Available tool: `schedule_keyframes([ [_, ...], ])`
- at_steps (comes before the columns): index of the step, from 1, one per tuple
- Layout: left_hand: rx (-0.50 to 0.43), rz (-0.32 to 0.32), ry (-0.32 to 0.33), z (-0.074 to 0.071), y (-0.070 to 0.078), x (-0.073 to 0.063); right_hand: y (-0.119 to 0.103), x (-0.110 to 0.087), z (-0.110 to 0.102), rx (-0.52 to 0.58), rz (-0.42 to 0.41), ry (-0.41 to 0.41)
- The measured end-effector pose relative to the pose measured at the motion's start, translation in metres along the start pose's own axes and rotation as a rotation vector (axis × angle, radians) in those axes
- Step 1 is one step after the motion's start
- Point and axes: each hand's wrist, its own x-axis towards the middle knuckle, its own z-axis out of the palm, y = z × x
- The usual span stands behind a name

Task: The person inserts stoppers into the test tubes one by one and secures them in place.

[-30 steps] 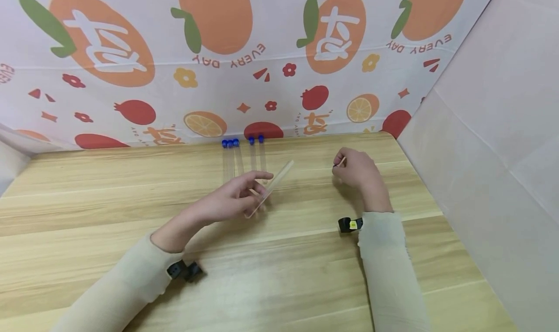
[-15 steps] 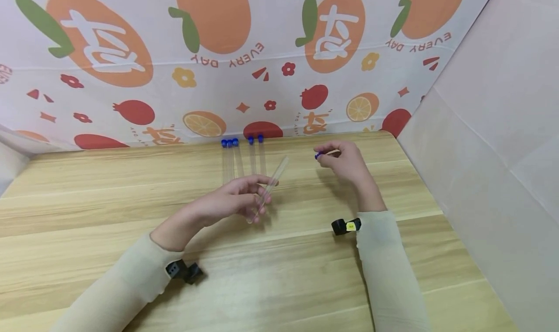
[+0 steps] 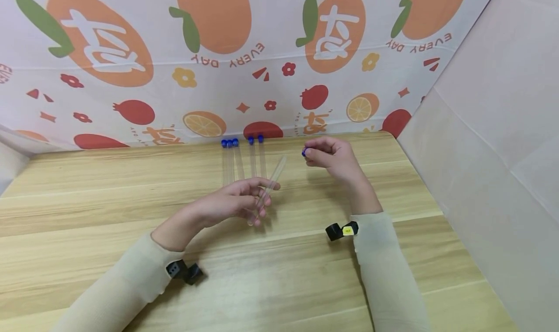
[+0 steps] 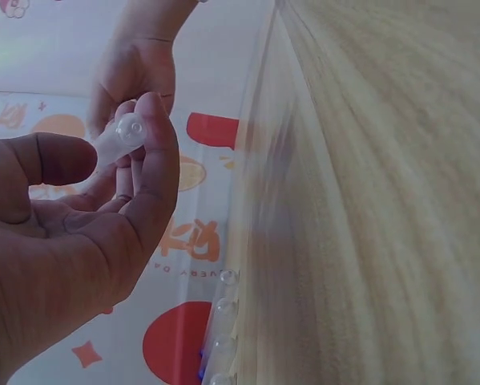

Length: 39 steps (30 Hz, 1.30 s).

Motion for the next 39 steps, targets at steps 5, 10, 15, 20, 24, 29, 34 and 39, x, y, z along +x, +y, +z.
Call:
schedule_keyframes([
  [5,0.003,-0.003,-0.016,0.001,0.0,-0.001,-0.003,-0.001,0.01,0.055,-0.006,-0.041],
  [10,0.009,-0.007,-0.026,0.001,0.0,-0.001,-0.006,-0.002,0.02,0.066,-0.013,-0.092],
  [15,0.007,0.0,-0.043,0.001,0.0,0.0,-0.008,-0.003,0.025,0.088,-0.009,-0.113],
  [20,-0.001,-0.002,-0.041,0.0,0.0,0.001,-0.01,-0.004,0.027,0.099,-0.011,-0.124],
  [24,-0.007,-0.006,-0.033,0.0,-0.001,0.001,-0.008,-0.003,0.03,0.106,-0.004,-0.126],
  [29,-0.012,0.01,-0.011,-0.001,-0.002,0.0,-0.004,-0.002,0.034,0.136,0.019,-0.1],
  [34,-0.022,0.032,0.024,-0.001,-0.004,0.002,-0.001,-0.001,0.041,0.151,0.021,-0.031],
  [39,-0.045,0.038,0.058,0.003,-0.004,0.004,0.001,-0.001,0.046,0.169,0.017,0.032],
])
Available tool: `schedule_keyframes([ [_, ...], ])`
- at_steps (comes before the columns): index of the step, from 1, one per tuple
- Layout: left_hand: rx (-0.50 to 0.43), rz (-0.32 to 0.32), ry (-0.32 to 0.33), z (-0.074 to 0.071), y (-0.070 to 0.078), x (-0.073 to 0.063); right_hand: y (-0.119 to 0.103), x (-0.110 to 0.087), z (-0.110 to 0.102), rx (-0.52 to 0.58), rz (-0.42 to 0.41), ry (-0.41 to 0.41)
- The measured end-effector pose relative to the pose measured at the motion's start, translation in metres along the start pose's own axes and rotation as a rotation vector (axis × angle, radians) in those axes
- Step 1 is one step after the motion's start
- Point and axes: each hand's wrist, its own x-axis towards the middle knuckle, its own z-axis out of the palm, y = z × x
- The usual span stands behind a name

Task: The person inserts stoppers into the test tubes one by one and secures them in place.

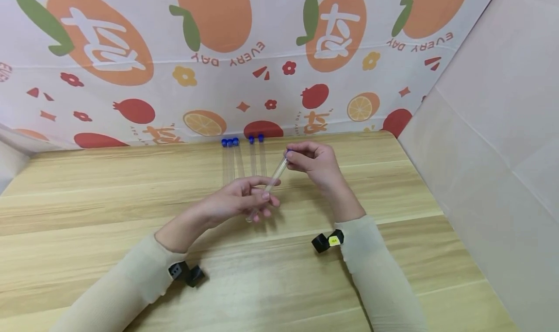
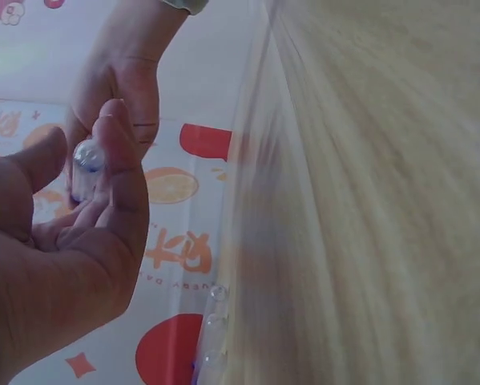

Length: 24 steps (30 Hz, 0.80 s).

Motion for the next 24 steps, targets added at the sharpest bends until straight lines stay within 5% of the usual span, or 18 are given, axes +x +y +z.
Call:
schedule_keyframes([
  [24,-0.05,0.027,0.273,0.012,0.01,-0.005,0.014,-0.005,0.037,0.135,-0.119,0.173],
])
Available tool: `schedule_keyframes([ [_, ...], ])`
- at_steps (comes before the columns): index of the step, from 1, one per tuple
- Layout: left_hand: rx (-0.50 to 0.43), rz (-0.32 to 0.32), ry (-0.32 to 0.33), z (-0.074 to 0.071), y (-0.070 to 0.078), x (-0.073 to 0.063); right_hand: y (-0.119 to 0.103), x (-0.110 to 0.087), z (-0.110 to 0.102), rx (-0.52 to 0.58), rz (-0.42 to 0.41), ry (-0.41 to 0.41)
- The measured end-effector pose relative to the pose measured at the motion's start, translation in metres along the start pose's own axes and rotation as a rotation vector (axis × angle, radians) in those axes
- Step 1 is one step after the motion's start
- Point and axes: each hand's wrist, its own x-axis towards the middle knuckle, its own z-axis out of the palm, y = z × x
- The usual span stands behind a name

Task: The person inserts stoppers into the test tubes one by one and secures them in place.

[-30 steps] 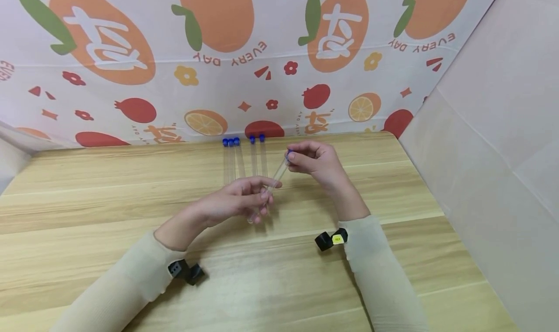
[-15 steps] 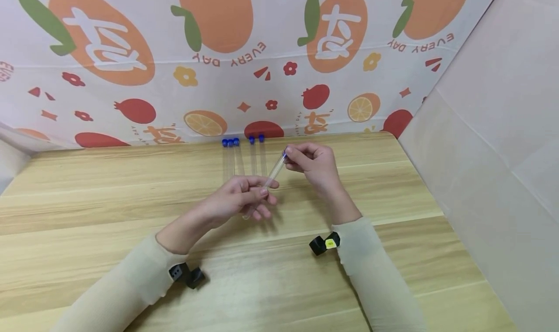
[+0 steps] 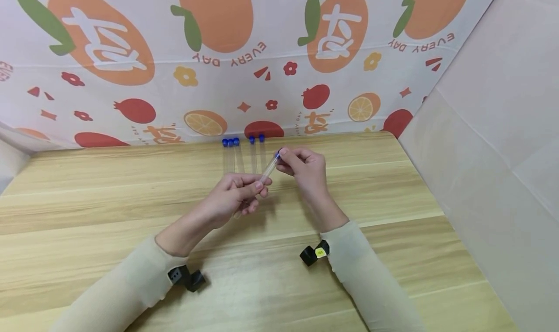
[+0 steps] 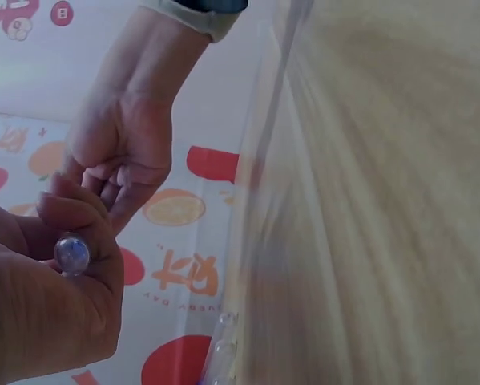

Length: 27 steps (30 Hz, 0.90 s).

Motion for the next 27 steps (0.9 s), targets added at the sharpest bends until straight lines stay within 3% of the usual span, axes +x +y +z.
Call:
schedule_keyframes([
  [15,0.009,0.068,0.04,-0.001,-0.004,0.002,-0.008,-0.001,-0.005,-0.112,-0.002,-0.166],
  [22,0.044,0.069,-0.08,0.001,-0.006,0.005,-0.022,0.002,-0.015,-0.137,0.004,-0.148],
  [27,0.068,0.047,-0.11,-0.001,-0.008,0.005,-0.023,0.007,-0.022,-0.11,0.009,-0.078],
])
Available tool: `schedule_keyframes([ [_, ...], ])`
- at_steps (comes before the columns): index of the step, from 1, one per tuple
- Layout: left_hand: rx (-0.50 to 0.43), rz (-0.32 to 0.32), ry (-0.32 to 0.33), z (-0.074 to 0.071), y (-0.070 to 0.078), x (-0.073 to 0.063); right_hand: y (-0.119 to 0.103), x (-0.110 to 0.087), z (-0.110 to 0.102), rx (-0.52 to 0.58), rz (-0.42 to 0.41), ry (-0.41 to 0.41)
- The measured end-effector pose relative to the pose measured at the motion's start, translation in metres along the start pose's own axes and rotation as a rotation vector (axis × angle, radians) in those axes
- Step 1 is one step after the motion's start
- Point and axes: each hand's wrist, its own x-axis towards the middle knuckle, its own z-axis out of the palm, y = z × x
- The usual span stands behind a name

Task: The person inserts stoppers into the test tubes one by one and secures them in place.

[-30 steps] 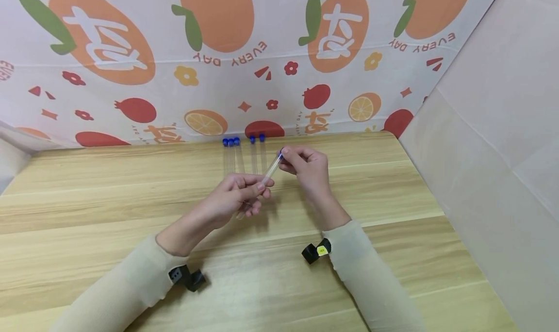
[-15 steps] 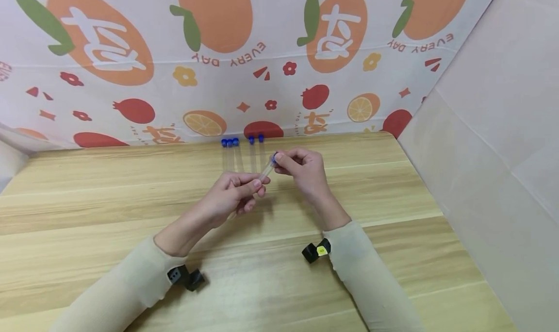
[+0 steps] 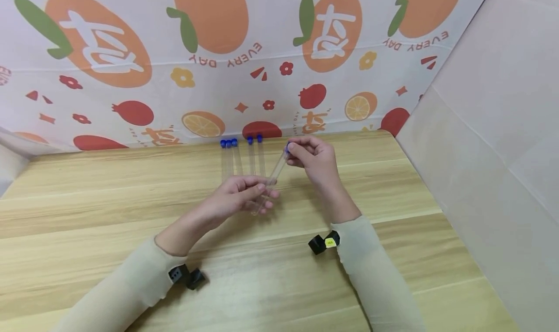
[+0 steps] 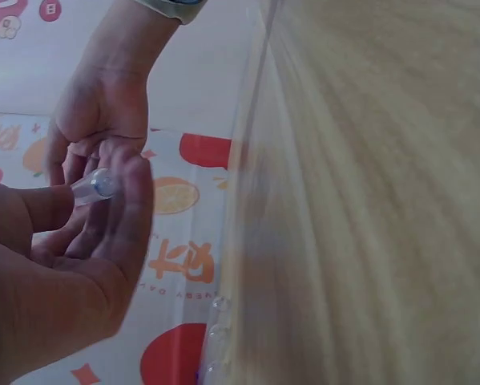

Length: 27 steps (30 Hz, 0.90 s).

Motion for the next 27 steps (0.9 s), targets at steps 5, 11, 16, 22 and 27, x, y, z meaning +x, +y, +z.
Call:
schedule_keyframes([
  [5,-0.061,-0.029,0.043,0.001,-0.004,-0.001,0.007,0.001,0.007,-0.03,0.011,0.027],
  [11,-0.147,-0.047,0.091,0.006,-0.008,0.001,0.013,-0.003,0.02,-0.125,0.063,-0.058],
  [16,-0.191,-0.048,0.147,0.004,-0.011,0.008,0.013,-0.005,0.024,-0.203,0.105,-0.174],
  [22,-0.205,-0.106,0.155,0.001,-0.012,0.017,0.023,0.004,0.02,-0.33,0.174,-0.173],
  [27,-0.208,-0.191,0.124,-0.004,-0.002,0.031,0.034,0.026,0.012,-0.338,0.307,-0.141],
])
